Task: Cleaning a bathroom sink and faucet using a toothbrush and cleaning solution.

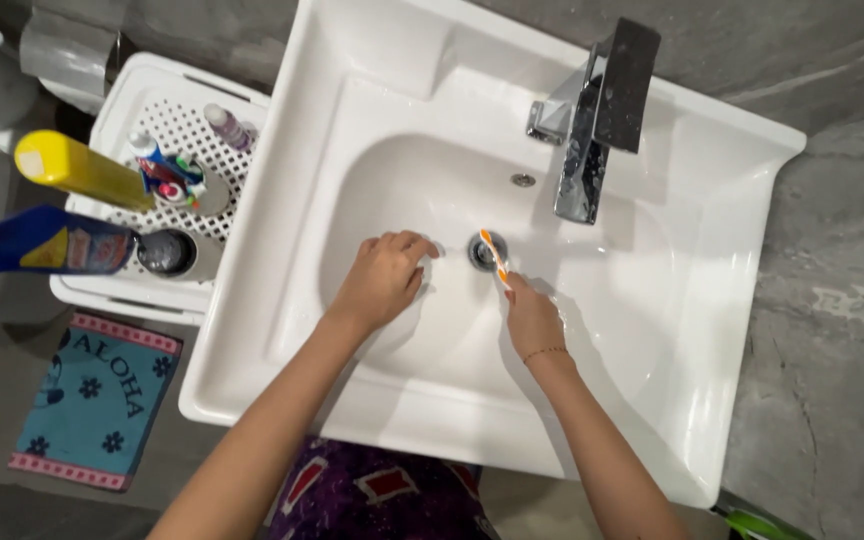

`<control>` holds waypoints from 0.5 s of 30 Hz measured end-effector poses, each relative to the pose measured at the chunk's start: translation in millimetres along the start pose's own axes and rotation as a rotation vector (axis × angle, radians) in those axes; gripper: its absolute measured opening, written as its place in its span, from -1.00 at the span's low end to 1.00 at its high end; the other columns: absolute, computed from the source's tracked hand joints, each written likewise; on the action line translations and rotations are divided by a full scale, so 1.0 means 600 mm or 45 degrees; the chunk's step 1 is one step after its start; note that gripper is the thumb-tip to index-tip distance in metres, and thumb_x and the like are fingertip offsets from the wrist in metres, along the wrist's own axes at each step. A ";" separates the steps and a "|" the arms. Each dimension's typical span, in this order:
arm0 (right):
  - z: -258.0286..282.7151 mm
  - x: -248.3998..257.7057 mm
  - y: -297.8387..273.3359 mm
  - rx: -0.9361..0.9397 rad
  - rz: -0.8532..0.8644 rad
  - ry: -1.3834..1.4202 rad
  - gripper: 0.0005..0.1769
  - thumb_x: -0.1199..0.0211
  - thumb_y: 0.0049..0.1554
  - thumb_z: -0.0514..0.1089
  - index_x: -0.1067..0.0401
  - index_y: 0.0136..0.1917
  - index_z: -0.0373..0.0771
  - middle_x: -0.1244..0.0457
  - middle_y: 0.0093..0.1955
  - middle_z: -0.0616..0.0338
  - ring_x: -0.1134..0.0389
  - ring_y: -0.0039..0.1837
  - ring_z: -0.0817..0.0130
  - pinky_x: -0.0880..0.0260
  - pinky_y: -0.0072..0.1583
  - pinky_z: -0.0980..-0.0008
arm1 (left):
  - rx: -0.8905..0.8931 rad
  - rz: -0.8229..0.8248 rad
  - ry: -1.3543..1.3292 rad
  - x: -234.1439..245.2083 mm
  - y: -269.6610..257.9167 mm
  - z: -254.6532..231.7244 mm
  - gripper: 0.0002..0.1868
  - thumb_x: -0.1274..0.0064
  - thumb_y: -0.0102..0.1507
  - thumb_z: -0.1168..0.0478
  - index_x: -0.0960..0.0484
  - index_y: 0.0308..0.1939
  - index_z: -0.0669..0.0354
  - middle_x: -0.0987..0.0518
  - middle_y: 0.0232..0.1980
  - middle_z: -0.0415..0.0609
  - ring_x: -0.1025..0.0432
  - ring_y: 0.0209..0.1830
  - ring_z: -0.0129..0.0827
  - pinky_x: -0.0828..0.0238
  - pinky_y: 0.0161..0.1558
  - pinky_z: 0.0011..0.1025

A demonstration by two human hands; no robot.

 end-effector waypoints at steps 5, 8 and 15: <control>0.023 -0.021 -0.012 -0.122 0.076 0.035 -0.68 0.04 0.34 -0.13 -0.35 0.32 -0.07 -0.36 -0.01 -0.24 -0.38 0.07 -0.26 -0.37 0.09 -0.14 | 0.004 0.035 -0.011 -0.006 -0.002 0.008 -0.69 -0.04 0.22 0.34 -0.62 0.04 0.05 -0.58 0.10 -0.04 -0.42 0.15 -0.08 -0.25 0.21 -0.03; 0.029 -0.044 -0.023 -0.155 0.088 0.019 -0.66 0.02 0.30 -0.15 -0.35 0.32 -0.04 -0.36 -0.06 -0.22 -0.40 0.06 -0.21 -0.37 0.08 -0.13 | -0.011 0.047 -0.016 0.002 0.011 0.013 -0.69 -0.05 0.21 0.34 -0.62 0.04 0.04 -0.58 0.11 -0.04 -0.42 0.17 -0.08 -0.26 0.21 -0.04; 0.056 -0.002 -0.057 -0.236 0.190 0.136 -0.66 0.08 0.38 -0.06 -0.30 0.38 -0.02 -0.36 -0.11 -0.23 -0.41 -0.03 -0.23 -0.38 0.06 -0.08 | -0.016 0.077 -0.030 -0.003 0.016 0.016 -0.71 -0.06 0.23 0.33 -0.61 0.04 0.04 -0.57 0.13 -0.05 -0.41 0.20 -0.09 -0.24 0.22 -0.05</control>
Point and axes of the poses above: each hand's wrist, its own y-axis towards the middle knuckle, its own x-axis out of the back of the hand, z = x × y, the point moved 7 cm from there along y, towards the middle knuckle
